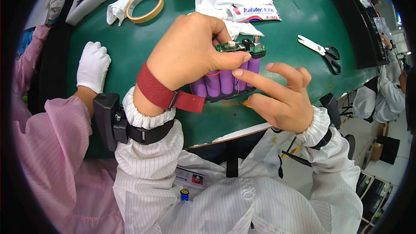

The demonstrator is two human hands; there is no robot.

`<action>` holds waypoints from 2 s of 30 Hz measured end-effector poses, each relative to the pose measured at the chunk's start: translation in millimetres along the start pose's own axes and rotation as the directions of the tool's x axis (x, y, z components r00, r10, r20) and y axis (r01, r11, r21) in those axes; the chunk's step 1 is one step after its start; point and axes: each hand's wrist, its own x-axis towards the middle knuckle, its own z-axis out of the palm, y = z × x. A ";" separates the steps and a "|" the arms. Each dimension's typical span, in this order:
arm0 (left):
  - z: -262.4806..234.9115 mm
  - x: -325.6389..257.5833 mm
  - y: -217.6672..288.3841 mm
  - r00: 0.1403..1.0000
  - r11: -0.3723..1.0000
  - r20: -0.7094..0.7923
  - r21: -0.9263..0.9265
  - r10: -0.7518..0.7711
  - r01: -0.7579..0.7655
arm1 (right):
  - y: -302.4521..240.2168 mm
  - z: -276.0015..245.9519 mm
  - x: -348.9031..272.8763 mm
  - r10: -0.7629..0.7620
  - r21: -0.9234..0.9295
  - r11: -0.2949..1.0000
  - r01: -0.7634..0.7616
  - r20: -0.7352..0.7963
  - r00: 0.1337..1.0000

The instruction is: Assembling and inspecting a circuit board attached to a battery pack at a factory workbench.

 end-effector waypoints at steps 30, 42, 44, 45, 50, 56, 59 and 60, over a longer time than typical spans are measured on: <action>-3.1 -1.2 -11.2 0.998 0.999 0.050 0.024 0.026 -0.027 | 0.2 -5.2 28.0 0.406 0.400 0.818 -0.414 0.109 0.907; -3.0 -0.8 -10.1 0.996 1.000 0.080 0.011 0.026 -0.027 | 3.8 -5.1 32.8 0.475 0.397 0.801 -0.448 0.035 0.880; -2.5 -0.4 -11.4 0.997 0.999 0.059 0.030 0.040 -0.042 | 0.2 -15.5 32.4 0.457 0.423 0.771 -0.475 0.152 0.876; -2.3 -0.5 -11.4 0.997 0.997 0.041 0.049 0.058 -0.060 | 0.2 -17.2 34.0 0.455 0.424 0.772 -0.474 0.152 0.877; -2.5 -1.4 -12.0 0.999 1.000 0.052 -0.029 0.011 -0.009 | 3.2 -17.9 40.6 0.314 0.374 0.861 -0.345 0.144 0.939; -2.1 -1.0 -11.2 0.998 1.000 0.062 -0.008 0.026 -0.026 | 1.9 -12.1 39.5 0.374 0.260 0.885 -0.386 0.098 0.922; -2.8 -1.5 -10.2 0.998 0.999 0.058 0.016 0.027 -0.028 | -0.7 -10.2 40.0 0.426 0.232 0.871 -0.433 0.082 0.901; -3.0 -1.4 -9.7 0.998 0.999 0.055 0.030 0.030 -0.032 | -0.4 -8.6 39.3 0.426 0.231 0.871 -0.433 0.082 0.901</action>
